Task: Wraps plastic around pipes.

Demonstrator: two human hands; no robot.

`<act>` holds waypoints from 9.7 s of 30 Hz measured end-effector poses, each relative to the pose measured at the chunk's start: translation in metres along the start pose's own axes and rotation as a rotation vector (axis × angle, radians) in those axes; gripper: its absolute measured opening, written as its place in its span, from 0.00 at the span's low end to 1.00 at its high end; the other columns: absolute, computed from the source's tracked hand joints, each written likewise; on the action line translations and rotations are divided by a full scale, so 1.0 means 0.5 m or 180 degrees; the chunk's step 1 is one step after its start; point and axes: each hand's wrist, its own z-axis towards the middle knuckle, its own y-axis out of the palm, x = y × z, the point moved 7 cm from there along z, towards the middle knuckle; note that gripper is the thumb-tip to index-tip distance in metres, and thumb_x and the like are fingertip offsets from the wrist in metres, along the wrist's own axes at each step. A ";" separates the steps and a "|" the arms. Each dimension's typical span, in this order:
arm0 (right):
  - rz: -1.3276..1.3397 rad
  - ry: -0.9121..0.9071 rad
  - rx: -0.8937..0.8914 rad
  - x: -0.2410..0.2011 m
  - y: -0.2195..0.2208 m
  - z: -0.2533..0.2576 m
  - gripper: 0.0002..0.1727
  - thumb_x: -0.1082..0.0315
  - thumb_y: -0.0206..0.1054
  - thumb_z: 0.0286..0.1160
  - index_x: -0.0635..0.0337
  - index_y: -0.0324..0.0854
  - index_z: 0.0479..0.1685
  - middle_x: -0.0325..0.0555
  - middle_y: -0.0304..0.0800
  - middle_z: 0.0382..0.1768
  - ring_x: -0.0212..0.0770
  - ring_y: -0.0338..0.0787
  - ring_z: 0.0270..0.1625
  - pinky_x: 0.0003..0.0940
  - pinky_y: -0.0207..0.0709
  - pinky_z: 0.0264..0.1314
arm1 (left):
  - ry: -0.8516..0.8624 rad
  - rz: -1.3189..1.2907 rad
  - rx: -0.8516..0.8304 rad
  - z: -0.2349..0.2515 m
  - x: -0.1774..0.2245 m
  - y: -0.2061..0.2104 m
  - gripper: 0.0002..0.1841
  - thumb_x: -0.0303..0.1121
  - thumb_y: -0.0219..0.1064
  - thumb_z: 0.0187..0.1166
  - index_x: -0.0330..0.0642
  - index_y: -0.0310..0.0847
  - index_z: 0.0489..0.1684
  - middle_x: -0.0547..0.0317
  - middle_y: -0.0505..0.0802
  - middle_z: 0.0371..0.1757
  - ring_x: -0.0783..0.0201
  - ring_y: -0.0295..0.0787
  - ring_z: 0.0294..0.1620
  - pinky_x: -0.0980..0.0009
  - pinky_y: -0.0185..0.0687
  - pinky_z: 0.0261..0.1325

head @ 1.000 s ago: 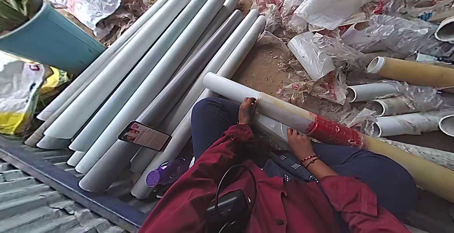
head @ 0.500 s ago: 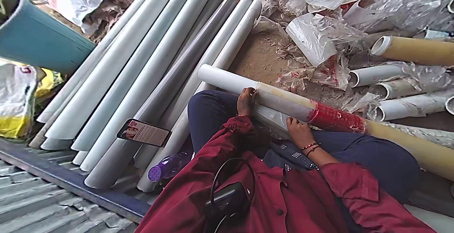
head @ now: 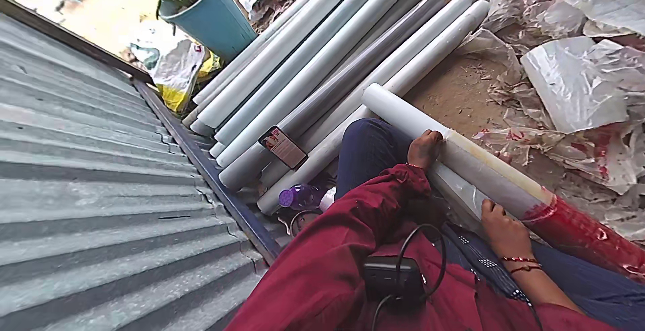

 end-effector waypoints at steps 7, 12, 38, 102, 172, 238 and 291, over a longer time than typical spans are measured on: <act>-0.0192 0.0005 0.0113 0.005 0.018 0.001 0.16 0.85 0.58 0.79 0.84 0.76 0.64 0.78 0.88 0.46 0.71 0.93 0.38 0.59 0.83 0.37 | 0.0325 0.0602 -0.0624 0.024 0.023 0.022 0.14 0.21 0.57 0.87 0.31 0.84 0.63 0.40 0.88 0.67 0.41 0.91 0.59 0.46 0.86 0.61; -0.0232 -0.0050 0.0146 0.000 0.019 0.001 0.16 0.85 0.58 0.79 0.83 0.76 0.63 0.76 0.89 0.45 0.70 0.94 0.36 0.57 0.84 0.36 | 0.0534 0.0986 -0.1102 0.003 0.027 0.033 0.21 0.14 0.52 0.83 0.34 0.80 0.71 0.42 0.84 0.74 0.39 0.88 0.64 0.45 0.83 0.63; 0.0153 0.0168 -0.0521 0.006 0.001 0.005 0.21 0.83 0.49 0.84 0.80 0.71 0.73 0.75 0.87 0.55 0.70 0.93 0.48 0.58 0.82 0.51 | 0.0609 0.1124 -0.0339 0.008 0.023 0.021 0.14 0.15 0.56 0.82 0.29 0.85 0.57 0.37 0.89 0.65 0.36 0.93 0.52 0.41 0.88 0.53; -0.0928 -0.0248 -0.1567 -0.024 -0.178 0.190 0.15 0.72 0.55 0.85 0.68 0.81 0.61 0.70 0.90 0.49 0.71 0.90 0.60 0.64 0.77 0.56 | 0.0503 0.0329 0.0084 -0.014 0.003 0.020 0.11 0.22 0.67 0.79 0.21 0.84 0.53 0.29 0.89 0.53 0.34 0.89 0.57 0.46 0.84 0.59; 0.1334 0.1486 0.0306 0.256 -0.058 0.086 0.17 0.69 0.50 0.92 0.75 0.81 0.56 0.79 0.88 0.48 0.82 0.89 0.52 0.77 0.74 0.49 | 0.0749 0.0717 0.0368 0.007 0.019 0.003 0.08 0.21 0.64 0.81 0.25 0.90 0.42 0.34 0.94 0.46 0.39 0.94 0.51 0.49 0.86 0.60; -0.1280 -0.0180 -0.1755 -0.124 -0.223 0.264 0.15 0.70 0.61 0.84 0.71 0.85 0.58 0.74 0.88 0.60 0.73 0.86 0.68 0.70 0.74 0.63 | -0.0384 -0.0394 -0.0684 -0.010 -0.001 -0.002 0.13 0.19 0.59 0.85 0.24 0.80 0.63 0.30 0.87 0.61 0.34 0.82 0.69 0.45 0.79 0.70; 0.1646 0.1123 0.0071 0.181 -0.103 0.009 0.19 0.65 0.52 0.93 0.71 0.87 0.56 0.74 0.92 0.43 0.75 0.91 0.53 0.72 0.74 0.55 | 0.0436 0.0428 -0.0251 0.021 0.014 0.011 0.09 0.18 0.61 0.81 0.25 0.87 0.49 0.33 0.90 0.60 0.38 0.90 0.61 0.45 0.82 0.66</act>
